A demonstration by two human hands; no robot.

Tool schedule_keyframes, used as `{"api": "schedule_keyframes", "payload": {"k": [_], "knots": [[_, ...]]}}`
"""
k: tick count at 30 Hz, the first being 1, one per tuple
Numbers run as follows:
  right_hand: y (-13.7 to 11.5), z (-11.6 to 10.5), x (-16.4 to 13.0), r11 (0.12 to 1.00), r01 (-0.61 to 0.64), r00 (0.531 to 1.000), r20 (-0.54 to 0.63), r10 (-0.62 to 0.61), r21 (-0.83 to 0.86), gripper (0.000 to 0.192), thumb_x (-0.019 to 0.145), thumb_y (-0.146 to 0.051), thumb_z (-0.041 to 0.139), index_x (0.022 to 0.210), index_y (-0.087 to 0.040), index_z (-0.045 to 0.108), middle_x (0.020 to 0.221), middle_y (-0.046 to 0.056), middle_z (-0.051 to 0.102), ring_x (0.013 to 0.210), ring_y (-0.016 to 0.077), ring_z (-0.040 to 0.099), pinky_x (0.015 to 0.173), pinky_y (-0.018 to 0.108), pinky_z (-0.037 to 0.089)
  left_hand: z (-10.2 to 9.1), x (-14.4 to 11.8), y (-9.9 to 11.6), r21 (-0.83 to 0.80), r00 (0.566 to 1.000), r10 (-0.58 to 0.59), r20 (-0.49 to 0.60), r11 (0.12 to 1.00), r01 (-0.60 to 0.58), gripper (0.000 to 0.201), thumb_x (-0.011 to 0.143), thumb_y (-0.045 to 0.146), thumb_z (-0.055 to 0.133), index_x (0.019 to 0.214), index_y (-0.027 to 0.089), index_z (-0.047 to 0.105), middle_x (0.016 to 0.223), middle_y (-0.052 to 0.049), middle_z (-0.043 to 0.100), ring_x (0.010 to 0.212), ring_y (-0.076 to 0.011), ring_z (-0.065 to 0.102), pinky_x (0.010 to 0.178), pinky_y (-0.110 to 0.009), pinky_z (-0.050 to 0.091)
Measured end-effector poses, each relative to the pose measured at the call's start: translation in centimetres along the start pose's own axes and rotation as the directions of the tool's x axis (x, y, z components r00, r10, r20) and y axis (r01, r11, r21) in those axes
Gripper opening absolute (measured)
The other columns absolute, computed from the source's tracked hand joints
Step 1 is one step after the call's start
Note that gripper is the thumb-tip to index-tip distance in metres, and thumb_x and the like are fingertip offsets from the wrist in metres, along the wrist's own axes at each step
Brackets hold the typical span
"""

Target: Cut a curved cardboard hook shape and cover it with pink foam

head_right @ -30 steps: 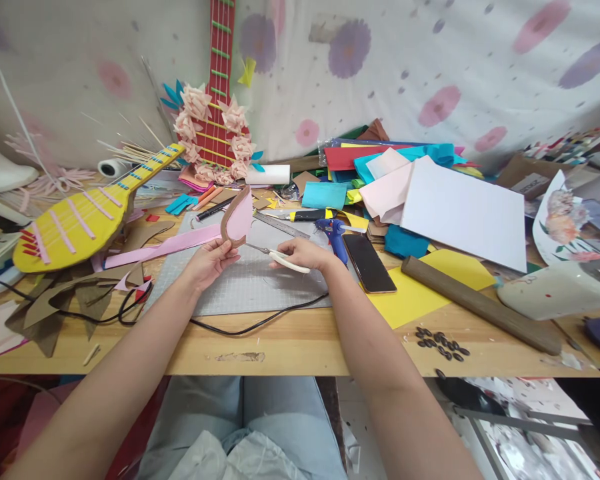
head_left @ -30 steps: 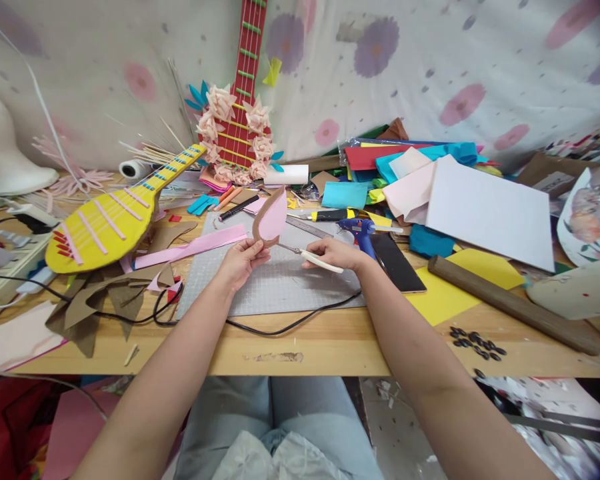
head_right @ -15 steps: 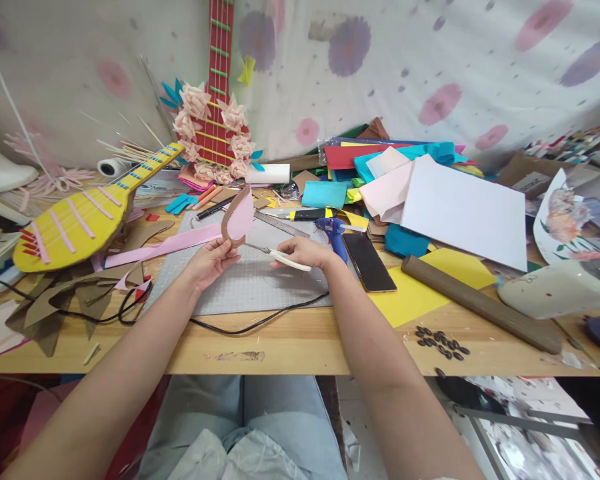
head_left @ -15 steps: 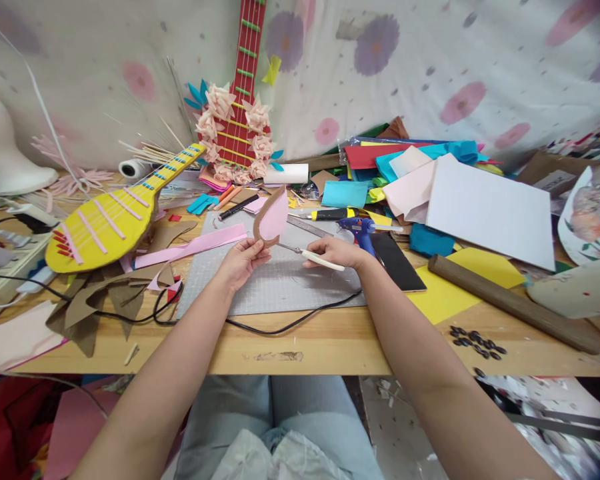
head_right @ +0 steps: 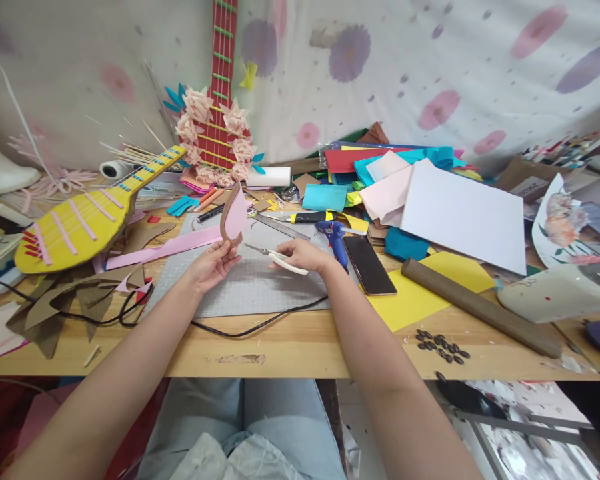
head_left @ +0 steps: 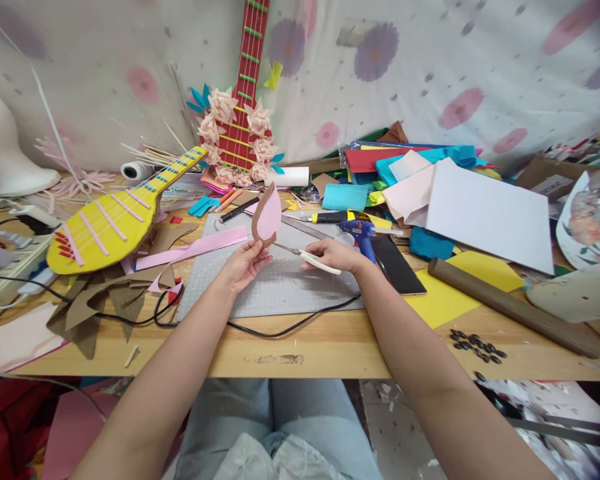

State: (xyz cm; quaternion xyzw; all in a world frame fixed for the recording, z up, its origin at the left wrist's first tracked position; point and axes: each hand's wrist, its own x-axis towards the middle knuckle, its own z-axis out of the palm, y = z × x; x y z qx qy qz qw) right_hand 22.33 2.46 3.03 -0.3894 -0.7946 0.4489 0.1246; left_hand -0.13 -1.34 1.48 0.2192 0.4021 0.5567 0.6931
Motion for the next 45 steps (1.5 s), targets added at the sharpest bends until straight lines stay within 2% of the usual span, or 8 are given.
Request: {"api": "schedule_keyframes", "payload": {"k": [6,13,25,45], "knots": [[0.24,0.19,0.13,1.000,0.005,1.000,-0.007,-0.005,-0.004,0.041,0.060,-0.054,0.061,0.068,-0.015,0.054,0.060,-0.004,0.041,0.057,0.0076,0.034,0.051,0.022,0.023,-0.04,-0.03,-0.09,-0.020,1.000,-0.006,0.004,1.000,0.006,0.002,0.077,0.012,0.058,0.077,0.013,0.059,0.061,0.002,0.064,0.056,-0.0054,0.061,0.070,-0.021,0.052],[0.28,0.30,0.23,1.000,0.001,1.000,-0.022,-0.001,-0.010,0.040,0.061,-0.053,0.061,0.067,-0.015,0.053,0.059,-0.005,0.039,0.057,0.0074,0.033,0.051,0.022,0.023,-0.01,0.05,-0.32,-0.047,1.000,0.007,0.007,0.999,-0.006,0.005,0.078,0.011,0.056,0.074,0.013,0.057,0.060,0.002,0.064,0.057,-0.0057,0.061,0.069,-0.022,0.052],[0.35,0.36,0.28,1.000,-0.005,1.000,0.018,0.005,0.030,0.039,0.061,-0.053,0.061,0.068,-0.015,0.055,0.059,-0.004,0.038,0.056,0.0073,0.033,0.050,0.022,0.022,-0.03,0.00,-0.45,0.024,0.999,0.031,0.032,0.999,-0.031,0.007,0.073,0.014,0.063,0.077,0.015,0.058,0.071,0.002,0.066,0.061,-0.0060,0.062,0.070,-0.022,0.053],[0.06,0.76,0.61,0.996,0.000,0.996,-0.090,-0.008,-0.085,0.043,0.061,-0.058,0.058,0.066,-0.015,0.055,0.059,-0.004,0.041,0.057,0.0084,0.033,0.052,0.022,0.024,0.37,-0.23,-0.30,-0.106,1.000,-0.020,-0.007,0.994,0.019,0.006,0.076,0.014,0.060,0.081,0.016,0.059,0.071,0.004,0.066,0.062,-0.0050,0.062,0.074,-0.023,0.052]]}}
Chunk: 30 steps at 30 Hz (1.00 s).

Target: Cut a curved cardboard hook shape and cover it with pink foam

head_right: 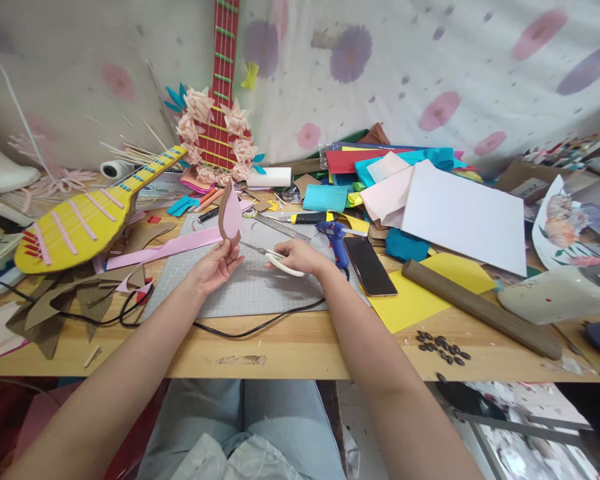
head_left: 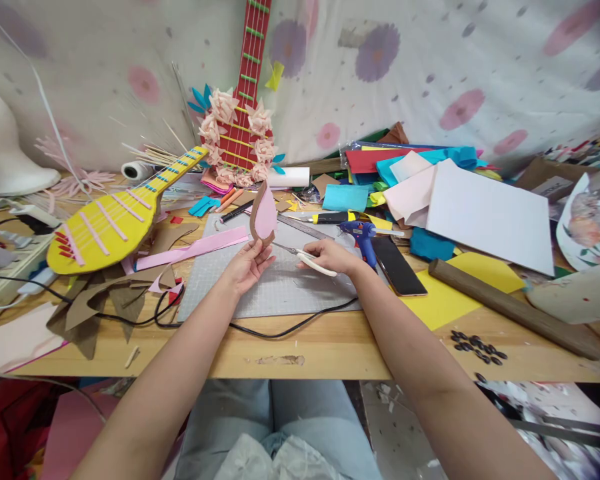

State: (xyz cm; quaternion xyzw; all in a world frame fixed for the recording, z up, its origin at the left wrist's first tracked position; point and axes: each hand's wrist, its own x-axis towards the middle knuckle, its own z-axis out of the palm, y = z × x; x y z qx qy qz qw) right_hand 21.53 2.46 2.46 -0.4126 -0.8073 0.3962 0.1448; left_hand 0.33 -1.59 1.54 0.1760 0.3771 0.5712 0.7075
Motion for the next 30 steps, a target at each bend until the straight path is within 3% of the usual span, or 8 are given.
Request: {"api": "schedule_keyframes", "payload": {"k": [17,30], "knots": [[0.20,0.11,0.01,0.998,0.004,0.998,0.062,-0.008,0.066,0.040,0.062,-0.054,0.060,0.066,-0.015,0.052,0.060,-0.004,0.038,0.058,0.0081,0.034,0.052,0.022,0.023,-0.01,-0.01,-0.28,0.009,0.999,-0.013,0.032,1.000,0.013,0.005,0.078,0.014,0.057,0.082,0.016,0.059,0.070,0.003,0.066,0.064,-0.0060,0.063,0.075,-0.024,0.052],[0.43,0.12,0.23,1.000,0.016,1.000,0.002,-0.016,-0.006,0.042,0.062,-0.057,0.059,0.066,-0.015,0.054,0.059,-0.004,0.040,0.057,0.0082,0.033,0.052,0.022,0.023,0.14,-0.01,-0.24,-0.005,1.000,-0.011,0.019,1.000,0.011,0.005,0.080,0.013,0.053,0.081,0.014,0.058,0.066,0.002,0.066,0.062,-0.0069,0.063,0.069,-0.023,0.053]]}}
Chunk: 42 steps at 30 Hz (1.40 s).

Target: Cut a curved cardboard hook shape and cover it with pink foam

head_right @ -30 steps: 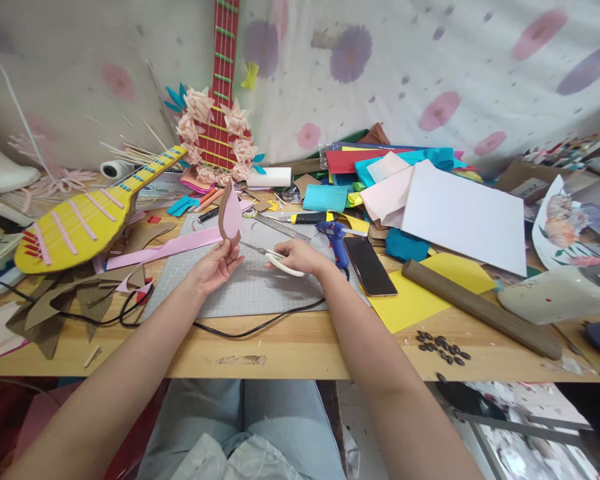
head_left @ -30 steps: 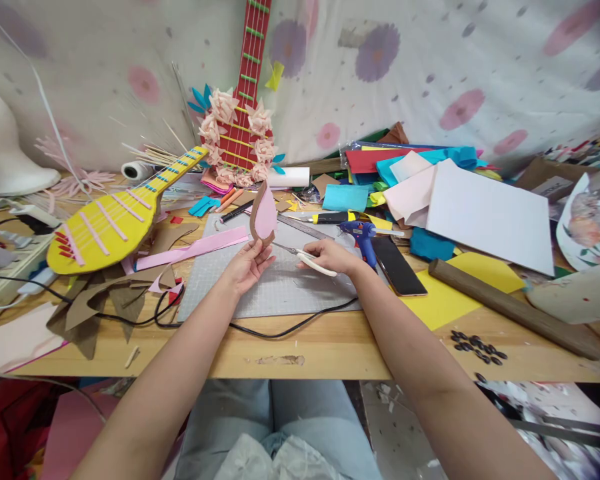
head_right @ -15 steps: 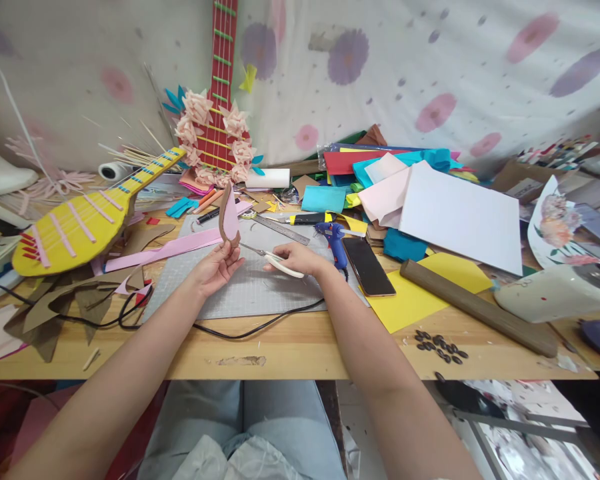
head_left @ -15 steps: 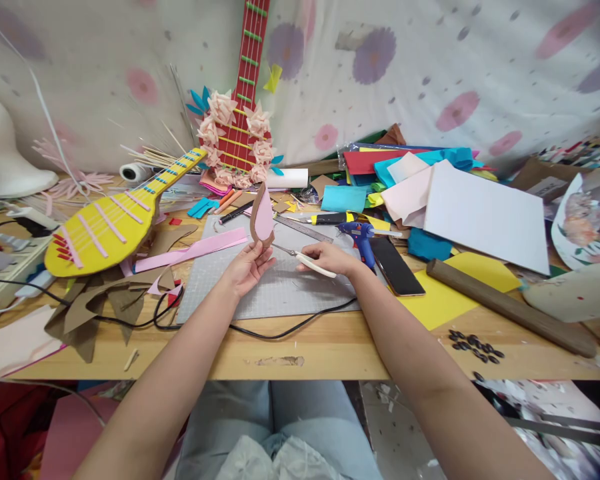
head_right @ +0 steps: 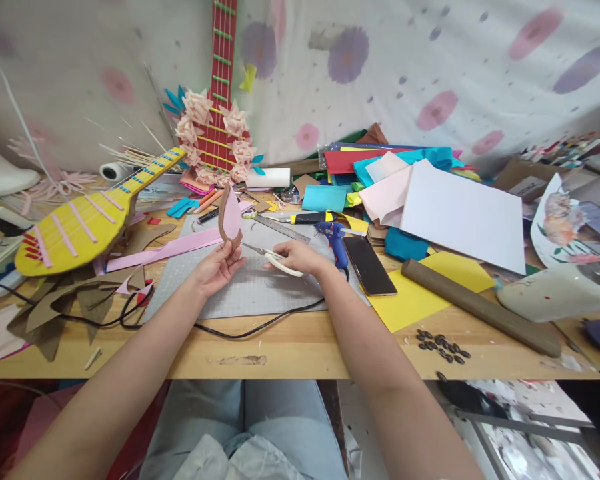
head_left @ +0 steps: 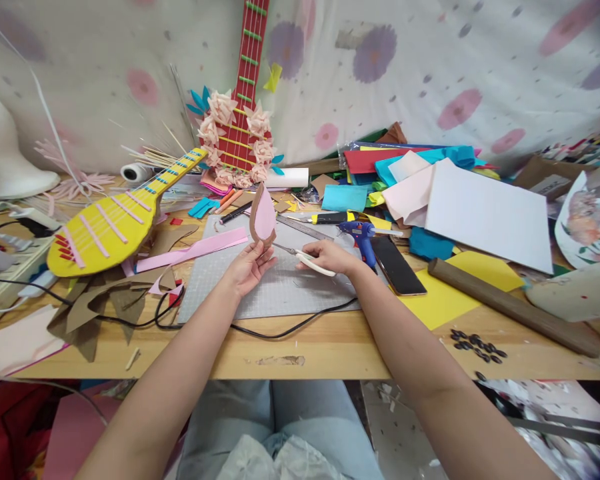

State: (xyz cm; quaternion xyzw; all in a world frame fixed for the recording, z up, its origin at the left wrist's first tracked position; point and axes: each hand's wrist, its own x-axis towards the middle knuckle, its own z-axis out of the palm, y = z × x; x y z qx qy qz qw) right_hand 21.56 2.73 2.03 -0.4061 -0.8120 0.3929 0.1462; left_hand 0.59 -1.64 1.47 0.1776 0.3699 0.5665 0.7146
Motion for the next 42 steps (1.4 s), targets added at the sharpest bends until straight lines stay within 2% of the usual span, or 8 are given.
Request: {"api": "schedule_keyframes", "payload": {"k": [8,17,23,30,33,37,42], "knots": [[0.00,0.17,-0.02,0.998,-0.012,0.999,0.040,0.009,0.061,0.041,0.063,-0.055,0.058,0.067,-0.015,0.051,0.060,-0.004,0.038,0.058,0.0082,0.033,0.053,0.022,0.024,0.14,-0.03,-0.03,-0.024,1.000,0.001,0.006,1.000,-0.001,0.007,0.081,0.013,0.053,0.084,0.015,0.059,0.068,0.002,0.066,0.062,-0.0068,0.064,0.069,-0.023,0.053],[-0.11,0.27,0.09,1.000,-0.001,1.000,0.018,0.001,0.017,0.044,0.062,-0.057,0.057,0.067,-0.014,0.052,0.061,-0.003,0.040,0.059,0.0086,0.034,0.053,0.022,0.024,0.12,-0.05,-0.17,0.008,1.000,-0.004,0.009,1.000,0.004,0.005,0.078,0.014,0.057,0.083,0.014,0.058,0.069,0.002,0.066,0.062,-0.0069,0.064,0.069,-0.022,0.052],[-0.12,0.47,0.12,0.999,-0.003,1.000,0.016,0.003,0.050,0.043,0.062,-0.057,0.057,0.066,-0.015,0.052,0.060,-0.004,0.039,0.059,0.0085,0.034,0.053,0.022,0.023,0.12,-0.02,-0.18,0.005,1.000,0.000,0.007,1.000,0.000,0.005,0.080,0.015,0.055,0.084,0.015,0.058,0.070,0.002,0.065,0.063,-0.0070,0.063,0.068,-0.022,0.053],[0.05,0.44,0.18,0.993,-0.009,0.999,0.040,0.004,0.118,0.044,0.060,-0.058,0.059,0.067,-0.014,0.053,0.059,-0.004,0.039,0.057,0.0076,0.033,0.053,0.022,0.023,0.21,-0.42,0.01,0.063,0.998,-0.030,0.062,0.998,0.026,0.009,0.078,0.021,0.058,0.086,0.016,0.058,0.074,0.001,0.064,0.064,-0.0085,0.063,0.063,-0.022,0.053],[-0.03,0.17,-0.05,0.987,-0.034,0.998,0.062,0.024,0.159,0.044,0.060,-0.056,0.061,0.067,-0.014,0.054,0.059,-0.004,0.039,0.056,0.0072,0.032,0.052,0.022,0.023,0.09,-0.30,0.28,0.109,0.997,0.053,0.056,0.992,-0.059,0.011,0.077,0.025,0.059,0.083,0.015,0.058,0.077,0.000,0.064,0.064,-0.0090,0.062,0.065,-0.026,0.053],[-0.09,-0.03,-0.27,0.985,-0.052,0.996,0.086,0.038,0.165,0.043,0.061,-0.056,0.061,0.067,-0.014,0.054,0.059,-0.004,0.039,0.055,0.0068,0.032,0.052,0.022,0.023,-0.19,0.06,0.41,0.188,0.979,0.206,-0.002,0.961,-0.202,0.008,0.074,0.018,0.061,0.075,0.014,0.055,0.072,0.000,0.064,0.062,-0.0083,0.060,0.065,-0.025,0.052],[-0.09,0.10,-0.21,0.989,-0.040,0.996,0.079,0.029,0.139,0.042,0.061,-0.055,0.060,0.067,-0.014,0.054,0.060,-0.004,0.039,0.056,0.0071,0.033,0.052,0.022,0.022,0.26,0.04,0.17,0.163,0.975,0.208,-0.083,0.968,-0.193,0.007,0.076,0.013,0.058,0.070,0.013,0.054,0.064,0.000,0.063,0.058,-0.0065,0.059,0.064,-0.021,0.050]]}}
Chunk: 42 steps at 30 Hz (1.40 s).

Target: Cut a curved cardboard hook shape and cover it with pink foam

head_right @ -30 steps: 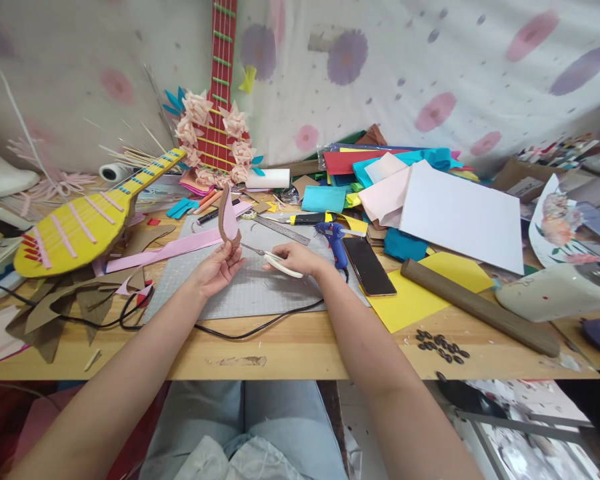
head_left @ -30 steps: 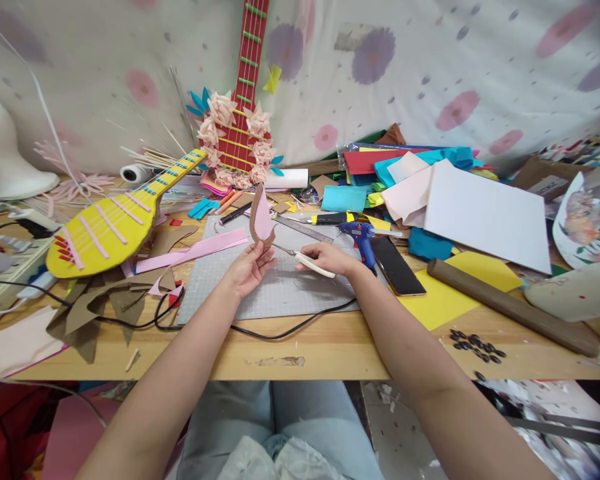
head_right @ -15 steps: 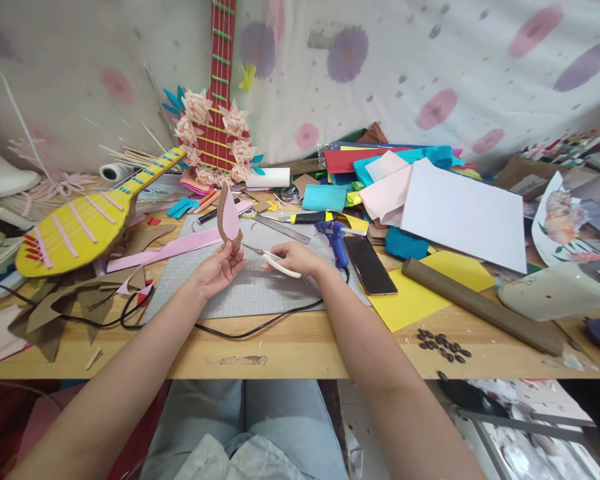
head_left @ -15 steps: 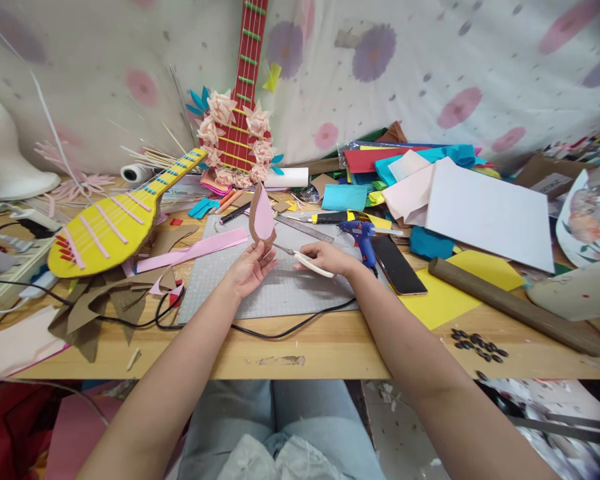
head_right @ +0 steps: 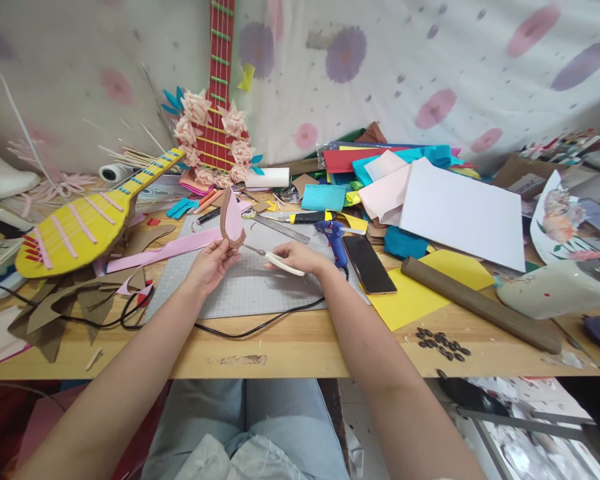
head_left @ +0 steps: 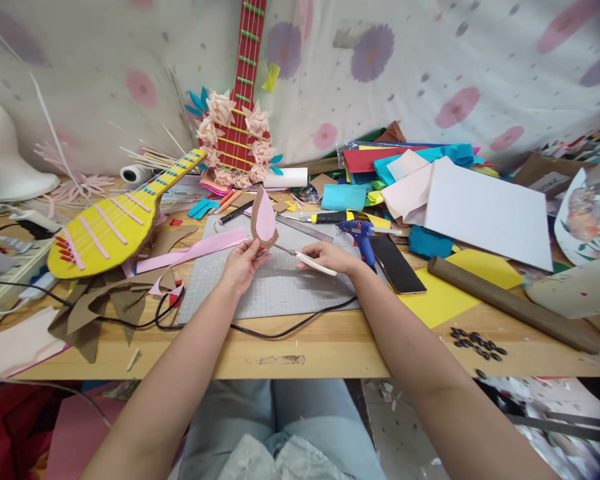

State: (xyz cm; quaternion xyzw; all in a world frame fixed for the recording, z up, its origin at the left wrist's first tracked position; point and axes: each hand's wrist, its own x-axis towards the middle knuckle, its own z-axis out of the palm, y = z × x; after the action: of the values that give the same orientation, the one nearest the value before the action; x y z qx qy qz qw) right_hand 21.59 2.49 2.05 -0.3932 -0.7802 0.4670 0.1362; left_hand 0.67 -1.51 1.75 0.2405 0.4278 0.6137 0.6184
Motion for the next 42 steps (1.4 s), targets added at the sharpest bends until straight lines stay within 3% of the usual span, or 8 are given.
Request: {"api": "schedule_keyframes", "payload": {"k": [4,12,21,42], "knots": [[-0.18,-0.06,-0.07,1.000,-0.005,1.000,0.003,0.005,-0.005,0.043,0.061,-0.056,0.060,0.065,-0.014,0.052,0.058,-0.004,0.037,0.056,0.0070,0.032,0.051,0.022,0.022,0.52,-0.23,-0.09,-0.052,0.999,-0.028,-0.044,0.998,0.025,0.006,0.076,0.012,0.058,0.070,0.012,0.056,0.063,0.000,0.064,0.056,-0.0060,0.059,0.066,-0.019,0.049],[-0.11,-0.55,-0.12,1.000,0.001,0.999,0.033,-0.001,-0.013,0.040,0.062,-0.053,0.060,0.064,-0.015,0.051,0.057,-0.005,0.036,0.054,0.0067,0.032,0.050,0.022,0.020,0.37,-0.18,-0.57,-0.076,0.999,-0.026,-0.024,0.997,0.024,0.009,0.080,0.010,0.052,0.073,0.013,0.057,0.063,0.000,0.064,0.058,-0.0053,0.060,0.071,-0.020,0.050],[0.04,-0.22,0.12,1.000,0.003,1.000,0.002,-0.003,-0.012,0.042,0.061,-0.055,0.060,0.066,-0.014,0.052,0.058,-0.005,0.037,0.055,0.0068,0.032,0.051,0.022,0.021,0.48,-0.18,-0.53,-0.125,0.999,-0.029,-0.018,0.992,0.027,0.007,0.079,0.011,0.055,0.072,0.013,0.057,0.062,0.000,0.064,0.058,-0.0054,0.061,0.067,-0.017,0.050],[-0.24,0.20,0.22,0.999,-0.011,0.999,-0.042,0.009,-0.047,0.043,0.062,-0.056,0.058,0.067,-0.014,0.054,0.058,-0.004,0.039,0.055,0.0072,0.033,0.051,0.021,0.022,0.59,-0.22,-0.72,-0.214,0.993,-0.118,-0.024,0.971,0.110,0.005,0.079,0.013,0.055,0.075,0.016,0.056,0.068,0.003,0.064,0.061,-0.0052,0.061,0.075,-0.023,0.051]]}}
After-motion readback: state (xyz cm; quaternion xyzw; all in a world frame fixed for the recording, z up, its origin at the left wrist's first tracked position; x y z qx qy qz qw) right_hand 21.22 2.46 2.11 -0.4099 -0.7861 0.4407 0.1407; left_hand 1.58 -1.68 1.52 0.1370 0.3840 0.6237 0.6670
